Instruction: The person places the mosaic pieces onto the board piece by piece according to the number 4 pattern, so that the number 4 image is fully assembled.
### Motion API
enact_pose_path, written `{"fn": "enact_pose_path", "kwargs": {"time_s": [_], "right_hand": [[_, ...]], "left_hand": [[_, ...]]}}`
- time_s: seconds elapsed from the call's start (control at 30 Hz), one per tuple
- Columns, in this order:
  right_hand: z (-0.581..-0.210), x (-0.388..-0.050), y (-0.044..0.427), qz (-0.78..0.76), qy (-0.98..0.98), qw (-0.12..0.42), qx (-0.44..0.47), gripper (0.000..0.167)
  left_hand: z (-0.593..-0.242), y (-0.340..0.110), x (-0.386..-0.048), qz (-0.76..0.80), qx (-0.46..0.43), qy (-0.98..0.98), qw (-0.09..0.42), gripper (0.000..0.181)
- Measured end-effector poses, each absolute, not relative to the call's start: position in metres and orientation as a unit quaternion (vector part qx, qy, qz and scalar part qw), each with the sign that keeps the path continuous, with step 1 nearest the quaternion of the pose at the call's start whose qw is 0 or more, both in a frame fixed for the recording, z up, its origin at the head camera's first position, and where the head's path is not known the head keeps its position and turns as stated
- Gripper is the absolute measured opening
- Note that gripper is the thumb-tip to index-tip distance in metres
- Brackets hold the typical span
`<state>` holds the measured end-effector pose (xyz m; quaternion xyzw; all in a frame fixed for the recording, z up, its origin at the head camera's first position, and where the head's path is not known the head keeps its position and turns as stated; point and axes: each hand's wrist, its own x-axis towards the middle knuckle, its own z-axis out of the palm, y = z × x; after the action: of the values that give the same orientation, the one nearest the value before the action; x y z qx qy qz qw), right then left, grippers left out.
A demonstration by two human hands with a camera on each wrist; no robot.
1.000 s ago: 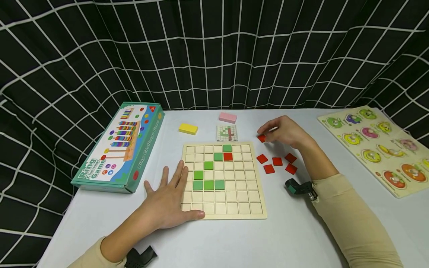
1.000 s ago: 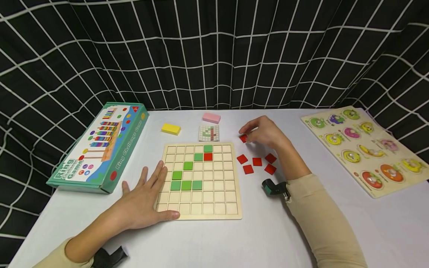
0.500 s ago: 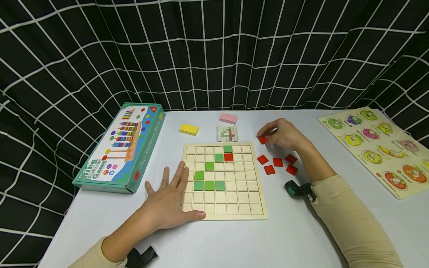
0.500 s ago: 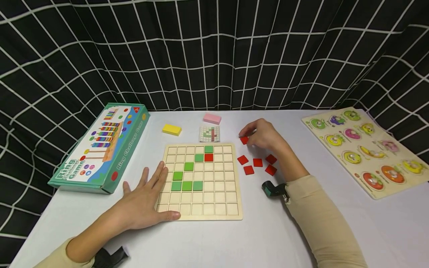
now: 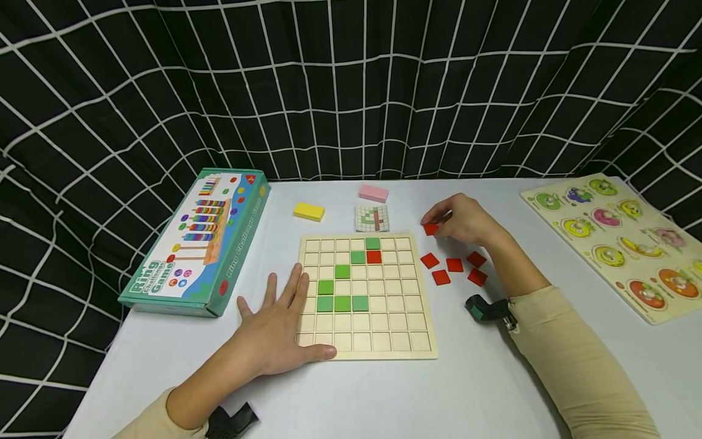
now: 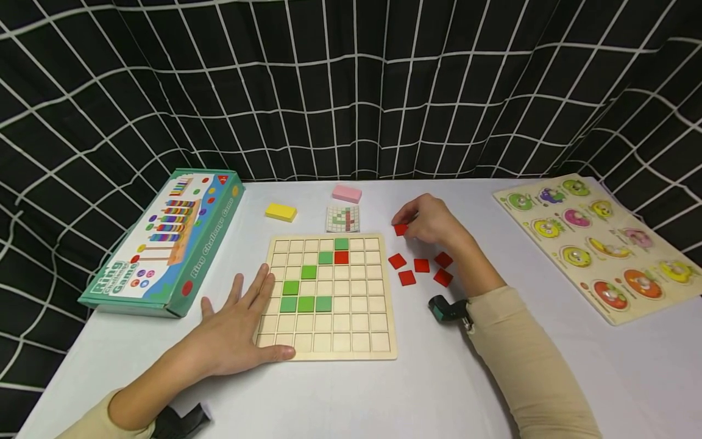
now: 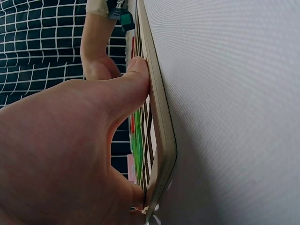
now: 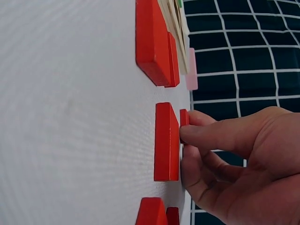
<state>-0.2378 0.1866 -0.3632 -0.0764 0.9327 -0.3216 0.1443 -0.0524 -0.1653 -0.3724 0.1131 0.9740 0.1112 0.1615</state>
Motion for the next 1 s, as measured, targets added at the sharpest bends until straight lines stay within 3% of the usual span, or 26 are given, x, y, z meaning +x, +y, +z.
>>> {"fn": "enact_pose_path", "kwargs": {"time_s": [1.0], "right_hand": [[-0.349,-0.231,0.184,-0.342,0.925,0.156,-0.054,0.032]], "left_hand": [[-0.373,-0.165,-0.053,0.110,0.114,0.974,0.163,0.132]]}}
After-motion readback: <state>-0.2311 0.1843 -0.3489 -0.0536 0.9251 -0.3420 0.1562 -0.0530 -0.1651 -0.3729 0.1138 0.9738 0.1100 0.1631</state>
